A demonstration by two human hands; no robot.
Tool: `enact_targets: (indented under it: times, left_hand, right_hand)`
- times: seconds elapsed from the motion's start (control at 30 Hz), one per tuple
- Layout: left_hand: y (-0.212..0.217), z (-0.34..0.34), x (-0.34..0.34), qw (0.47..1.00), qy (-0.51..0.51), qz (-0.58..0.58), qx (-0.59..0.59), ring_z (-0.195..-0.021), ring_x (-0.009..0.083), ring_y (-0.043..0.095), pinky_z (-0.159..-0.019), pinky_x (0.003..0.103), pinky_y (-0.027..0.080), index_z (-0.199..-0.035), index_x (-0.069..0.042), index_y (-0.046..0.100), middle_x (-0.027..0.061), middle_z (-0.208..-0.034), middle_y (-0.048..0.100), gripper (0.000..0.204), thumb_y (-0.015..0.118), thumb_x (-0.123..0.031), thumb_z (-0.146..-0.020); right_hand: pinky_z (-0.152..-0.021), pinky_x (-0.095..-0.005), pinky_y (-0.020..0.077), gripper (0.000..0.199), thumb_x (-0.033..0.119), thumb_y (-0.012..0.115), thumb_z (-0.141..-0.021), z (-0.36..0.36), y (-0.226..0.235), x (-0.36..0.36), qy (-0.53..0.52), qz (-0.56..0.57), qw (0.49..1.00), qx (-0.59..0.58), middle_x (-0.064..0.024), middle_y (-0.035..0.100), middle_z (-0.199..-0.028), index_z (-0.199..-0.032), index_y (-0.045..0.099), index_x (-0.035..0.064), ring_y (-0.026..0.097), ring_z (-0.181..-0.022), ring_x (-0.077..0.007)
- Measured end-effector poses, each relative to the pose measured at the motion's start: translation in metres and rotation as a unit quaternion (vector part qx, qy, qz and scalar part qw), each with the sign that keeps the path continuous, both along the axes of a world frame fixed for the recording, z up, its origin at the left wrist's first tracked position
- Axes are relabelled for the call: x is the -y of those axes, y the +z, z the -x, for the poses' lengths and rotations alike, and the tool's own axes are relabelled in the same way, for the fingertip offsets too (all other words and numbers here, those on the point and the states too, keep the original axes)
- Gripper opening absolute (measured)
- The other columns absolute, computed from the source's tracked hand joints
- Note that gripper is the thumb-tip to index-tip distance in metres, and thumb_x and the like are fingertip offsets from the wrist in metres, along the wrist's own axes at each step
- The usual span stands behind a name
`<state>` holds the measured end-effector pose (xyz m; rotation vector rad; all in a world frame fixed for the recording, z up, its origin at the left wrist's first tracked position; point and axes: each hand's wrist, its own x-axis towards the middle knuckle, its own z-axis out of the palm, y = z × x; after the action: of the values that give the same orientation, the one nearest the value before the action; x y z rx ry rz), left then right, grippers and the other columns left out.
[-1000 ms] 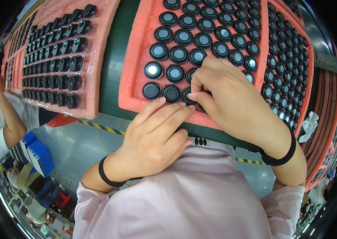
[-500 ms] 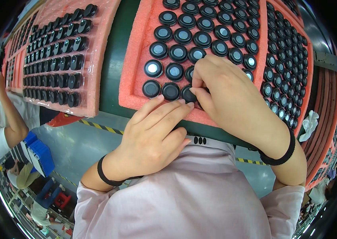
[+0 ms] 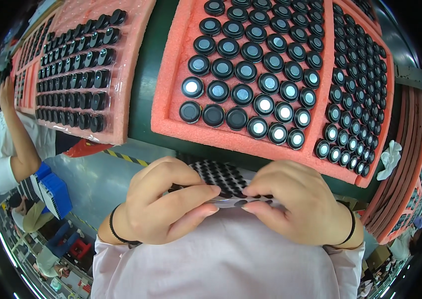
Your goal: The person peels small circular stickers from a sheet and applies them one at a time to the center of round black components arranged in a foam tray.
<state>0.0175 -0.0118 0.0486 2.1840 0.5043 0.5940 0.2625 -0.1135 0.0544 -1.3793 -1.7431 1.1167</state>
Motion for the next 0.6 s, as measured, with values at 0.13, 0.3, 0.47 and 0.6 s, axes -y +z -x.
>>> enact_targets:
  times: [0.13, 0.3, 0.47, 0.6]
  left_hand:
    - [0.005, -0.006, -0.003, 0.998, -0.03, -0.022, -0.046, -0.076, 0.0268, 0.062, -0.065, 0.036, 0.048, -0.104, -0.001, 0.074, 0.0102, -0.094, 0.065, 0.028, 0.081, -0.012, -0.079]
    - [-0.009, -0.019, 0.001, 0.992, -0.049, -0.067, -0.09, -0.073, 0.0265, 0.062, -0.06, 0.035, 0.049, -0.108, 0.0, 0.073, 0.01, -0.092, 0.065, 0.033, 0.079, -0.006, -0.076]
    - [-0.015, -0.025, 0.005, 0.992, -0.046, -0.083, -0.083, -0.071, 0.0259, 0.062, -0.058, 0.036, 0.049, -0.108, -0.001, 0.072, 0.0093, -0.09, 0.065, 0.035, 0.077, -0.002, -0.074]
    - [-0.016, -0.028, 0.007, 0.99, -0.048, -0.112, -0.075, -0.067, 0.0249, 0.061, -0.055, 0.036, 0.047, -0.107, -0.001, 0.073, 0.0083, -0.086, 0.064, 0.034, 0.077, -0.002, -0.073]
  right_hand:
    - [-0.068, -0.0387, 0.0538, 0.026, 0.003, 0.084, -0.079, 0.001, -0.001, 0.005, -0.028, -0.051, 0.998, 0.027, -0.0102, 0.07, -0.088, -0.101, 0.07, -0.0002, 0.069, -0.078, -0.0293]
    - [-0.069, -0.0403, 0.0544, 0.027, 0.003, 0.084, -0.077, 0.002, -0.017, 0.008, -0.037, -0.067, 0.994, 0.078, -0.0108, 0.069, -0.085, -0.1, 0.07, -0.0002, 0.068, -0.077, -0.0302]
    - [-0.07, -0.0419, 0.0537, 0.026, 0.002, 0.084, -0.076, -0.001, -0.018, 0.005, -0.06, -0.083, 0.99, 0.093, -0.0108, 0.069, -0.089, -0.098, 0.07, 0.0009, 0.068, -0.081, -0.0306]
    - [-0.071, -0.0423, 0.0534, 0.025, 0.002, 0.083, -0.076, -0.002, -0.019, 0.003, -0.048, -0.062, 0.995, 0.07, -0.01, 0.068, -0.091, -0.096, 0.069, 0.002, 0.067, -0.084, -0.0307]
